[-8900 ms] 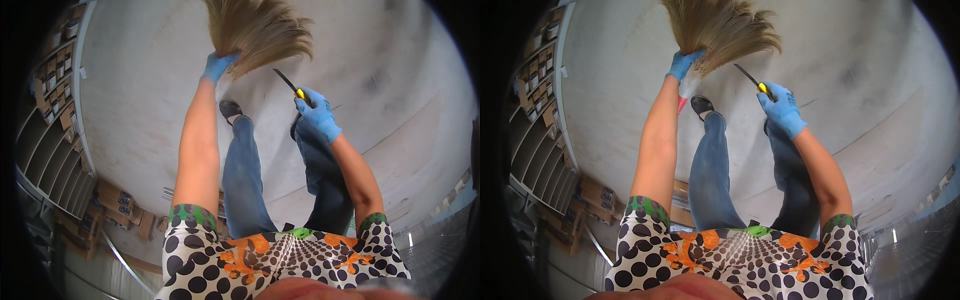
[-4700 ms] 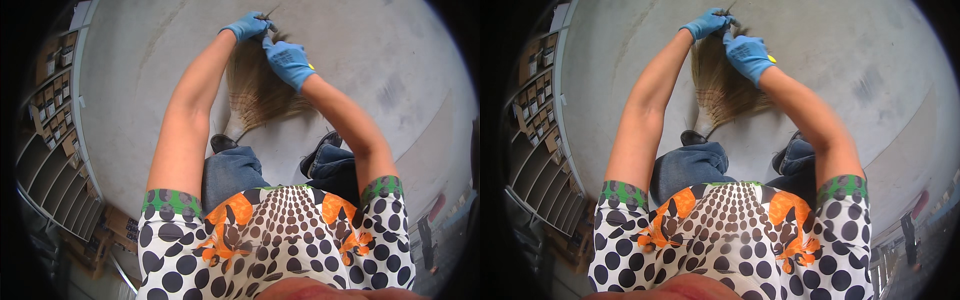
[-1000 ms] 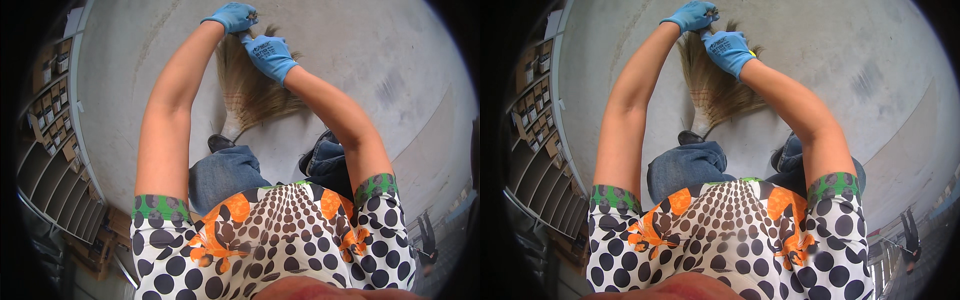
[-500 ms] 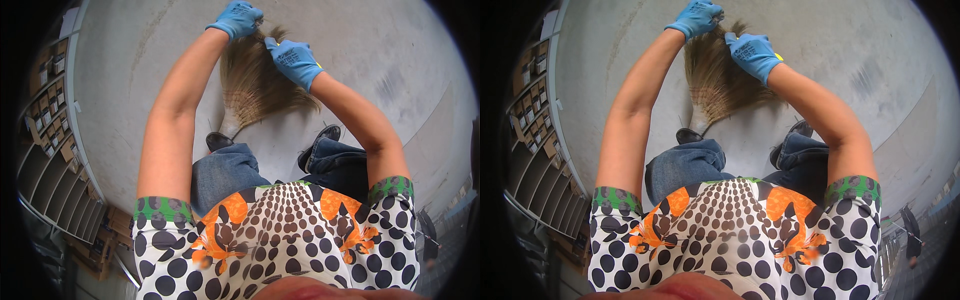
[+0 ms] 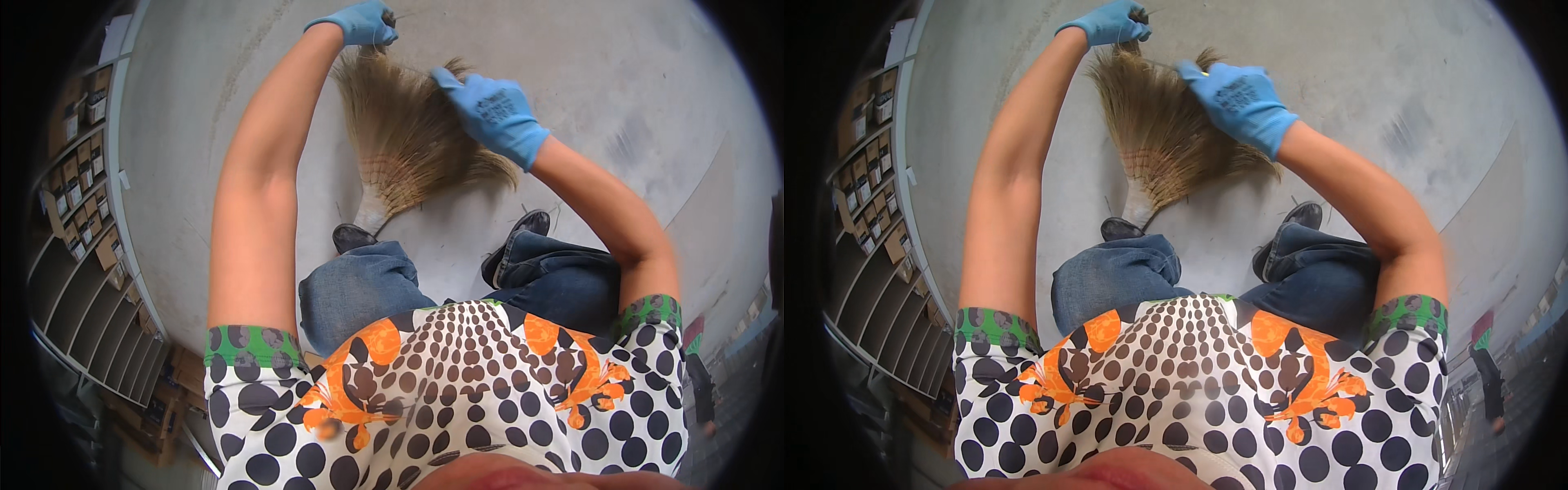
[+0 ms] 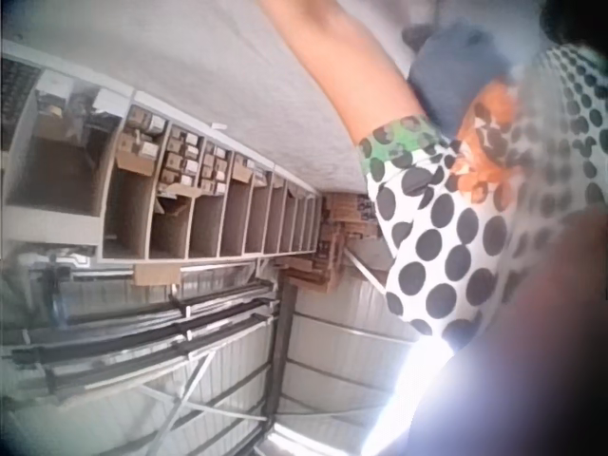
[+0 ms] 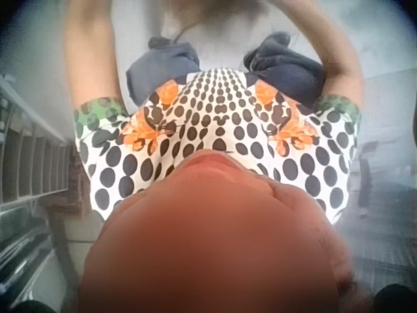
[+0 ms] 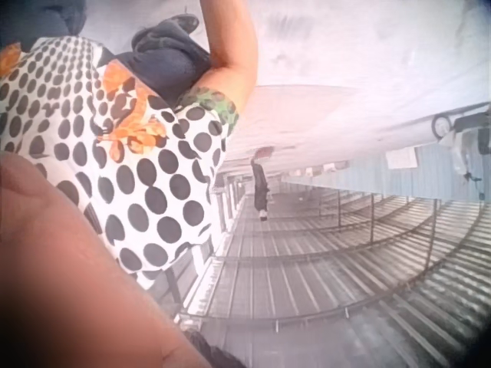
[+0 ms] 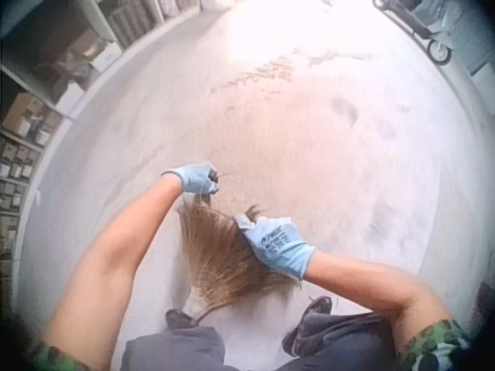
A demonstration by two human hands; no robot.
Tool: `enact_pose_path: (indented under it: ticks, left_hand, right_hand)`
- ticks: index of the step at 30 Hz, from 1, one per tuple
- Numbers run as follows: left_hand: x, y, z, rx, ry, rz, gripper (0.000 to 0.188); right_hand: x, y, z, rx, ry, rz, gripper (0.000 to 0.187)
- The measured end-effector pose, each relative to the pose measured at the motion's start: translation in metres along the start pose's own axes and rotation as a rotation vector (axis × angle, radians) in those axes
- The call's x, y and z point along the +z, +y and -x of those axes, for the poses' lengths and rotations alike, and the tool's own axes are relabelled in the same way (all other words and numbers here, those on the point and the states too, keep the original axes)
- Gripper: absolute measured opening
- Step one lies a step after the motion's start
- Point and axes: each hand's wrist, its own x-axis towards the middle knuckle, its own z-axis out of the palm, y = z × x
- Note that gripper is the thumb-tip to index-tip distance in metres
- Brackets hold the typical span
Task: The person uses a small knife to trim the bristles of a straw broom while kneeling on a concrete floor. They repeatedly cut and adjust the broom head, removing loose bristles and shaping the edge.
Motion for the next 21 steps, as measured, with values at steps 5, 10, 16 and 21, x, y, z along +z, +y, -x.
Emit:
enact_pose_path:
  ticks: [5, 10, 16, 21]
  left_hand:
    - [-0.006, 0.033, -0.002, 0.074, -0.026, -0.335, 0.030]
    - [-0.015, 0.069, 0.018, 0.010, -0.002, -0.386, 0.030]
    - [-0.003, 0.059, 0.025, 0.081, 0.196, -0.502, 0.027]
    - [0.008, 0.043, 0.025, 0.033, 0.262, -0.312, 0.032]
  right_hand:
    - [0.017, -0.048, -0.060, -0.028, 0.066, 0.000, 0.031]
    - [0.038, -0.058, -0.088, 0.095, -0.017, 0.030, 0.025]
    - [0.053, -0.037, -0.066, 0.084, -0.017, 0.093, 0.023]
    - [0.049, -0.021, -0.036, 0.031, 0.023, 0.186, 0.022]
